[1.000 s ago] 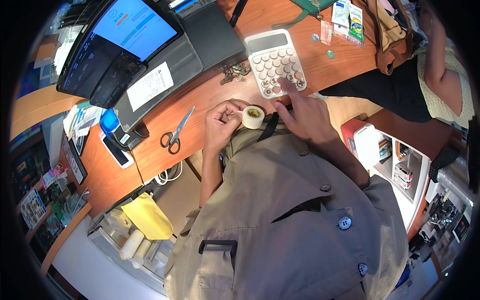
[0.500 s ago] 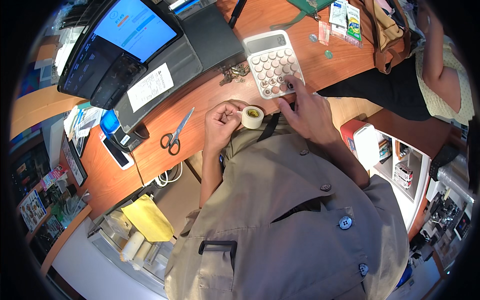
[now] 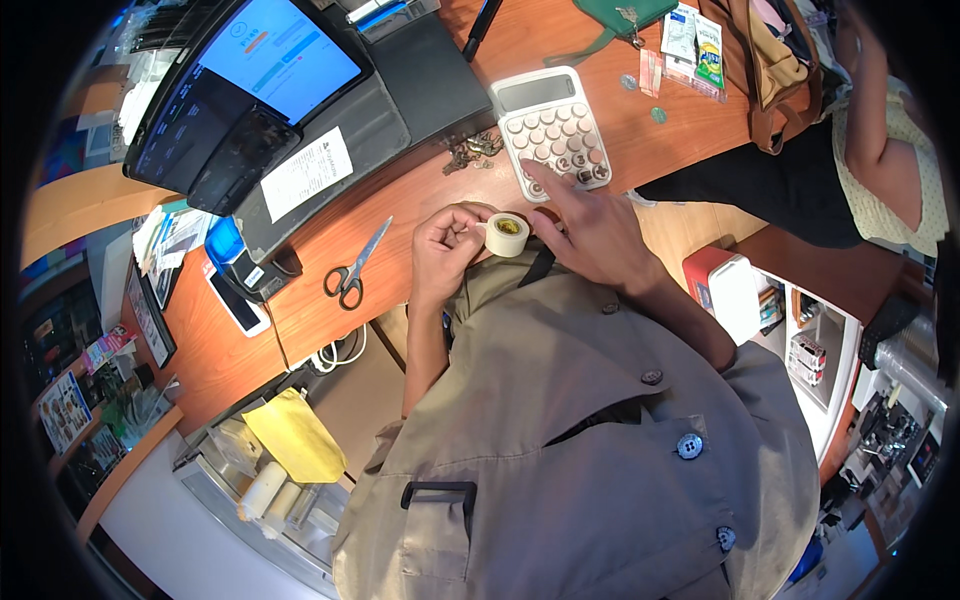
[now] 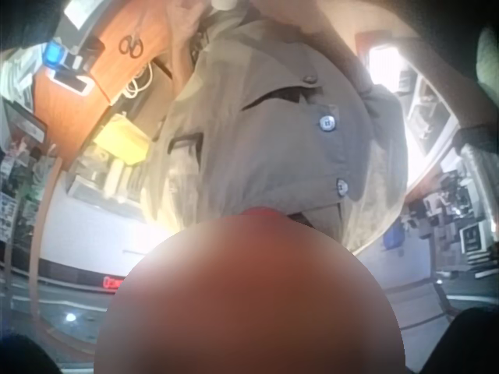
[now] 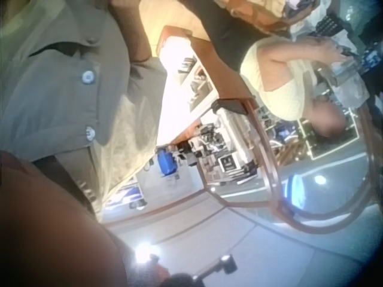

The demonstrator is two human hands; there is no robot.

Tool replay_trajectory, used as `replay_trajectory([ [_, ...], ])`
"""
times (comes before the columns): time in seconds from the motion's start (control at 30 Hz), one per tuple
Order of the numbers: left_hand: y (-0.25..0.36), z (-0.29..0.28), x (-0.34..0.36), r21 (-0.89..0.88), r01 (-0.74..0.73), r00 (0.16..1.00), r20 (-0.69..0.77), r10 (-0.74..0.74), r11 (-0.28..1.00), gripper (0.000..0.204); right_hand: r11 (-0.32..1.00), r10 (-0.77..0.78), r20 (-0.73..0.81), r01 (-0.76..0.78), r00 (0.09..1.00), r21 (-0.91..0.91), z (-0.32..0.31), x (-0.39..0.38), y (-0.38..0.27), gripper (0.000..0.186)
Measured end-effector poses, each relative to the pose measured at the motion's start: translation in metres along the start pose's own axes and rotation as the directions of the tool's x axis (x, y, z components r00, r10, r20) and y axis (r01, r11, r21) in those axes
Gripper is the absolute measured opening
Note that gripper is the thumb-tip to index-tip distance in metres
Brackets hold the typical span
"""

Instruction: The person uses scissors to repeatedly press and pry at the buttons of a white calculator on a wooden counter. They also handle a roll of tape and a tablet nearby. The task appears to be an attempt to fix or adjust the calculator's buttons.

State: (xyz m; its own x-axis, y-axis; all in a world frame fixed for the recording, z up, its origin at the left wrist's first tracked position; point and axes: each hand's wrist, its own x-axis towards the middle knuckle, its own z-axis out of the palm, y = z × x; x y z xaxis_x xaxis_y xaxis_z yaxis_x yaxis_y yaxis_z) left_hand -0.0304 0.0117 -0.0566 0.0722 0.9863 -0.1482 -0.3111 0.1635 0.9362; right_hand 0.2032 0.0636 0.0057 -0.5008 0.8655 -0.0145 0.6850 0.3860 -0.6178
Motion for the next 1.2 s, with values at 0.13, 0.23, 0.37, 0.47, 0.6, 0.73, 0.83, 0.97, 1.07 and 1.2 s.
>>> replay_trajectory([
  [0.13,0.000,0.005,0.000,0.027,-0.029,0.999,-0.021,0.030,0.999,0.007,0.996,-0.077,-0.054,0.079,0.996,0.043,0.000,-0.001,0.001,0.049],
  [0.23,0.005,0.012,-0.003,0.027,-0.016,0.999,-0.049,0.017,1.000,0.006,0.955,-0.237,-0.101,0.250,0.966,0.157,-0.004,0.000,0.000,0.049],
  [0.37,0.015,0.026,-0.005,0.058,0.002,0.997,-0.081,0.003,0.998,0.003,0.912,-0.267,-0.014,0.257,0.964,0.320,-0.013,-0.004,-0.009,0.052],
  [0.47,0.021,0.039,-0.003,0.030,0.040,0.993,-0.112,-0.036,0.999,0.004,0.906,-0.213,0.024,0.189,0.977,0.378,-0.020,0.000,-0.008,0.055],
  [0.6,0.023,0.062,0.008,0.498,-0.148,0.973,-0.081,0.216,0.854,0.006,0.875,-0.169,0.024,0.139,0.985,0.463,-0.034,0.005,0.005,0.048],
  [0.73,0.026,0.088,0.017,0.667,-0.080,0.926,-0.226,0.303,0.741,0.010,0.914,-0.149,0.057,0.116,0.987,0.389,-0.053,0.011,0.028,0.041],
  [0.83,0.029,0.104,0.025,0.718,-0.035,0.917,-0.254,0.309,0.695,0.011,0.934,-0.189,0.021,0.173,0.982,0.312,-0.063,0.020,0.047,0.031],
  [0.97,0.029,0.111,0.039,0.782,0.027,0.883,-0.311,0.353,0.622,0.012,0.960,-0.194,0.018,0.185,0.981,0.212,-0.071,0.035,0.070,0.024],
  [1.07,0.027,0.113,0.050,0.804,0.076,0.864,-0.349,0.364,0.590,0.012,0.954,-0.266,-0.029,0.268,0.964,0.133,-0.070,0.050,0.086,0.021],
  [1.2,0.028,0.114,0.060,0.847,0.159,0.838,-0.388,0.384,0.508,0.013,0.931,-0.339,-0.099,0.349,0.935,0.110,-0.063,0.067,0.098,0.019],
])
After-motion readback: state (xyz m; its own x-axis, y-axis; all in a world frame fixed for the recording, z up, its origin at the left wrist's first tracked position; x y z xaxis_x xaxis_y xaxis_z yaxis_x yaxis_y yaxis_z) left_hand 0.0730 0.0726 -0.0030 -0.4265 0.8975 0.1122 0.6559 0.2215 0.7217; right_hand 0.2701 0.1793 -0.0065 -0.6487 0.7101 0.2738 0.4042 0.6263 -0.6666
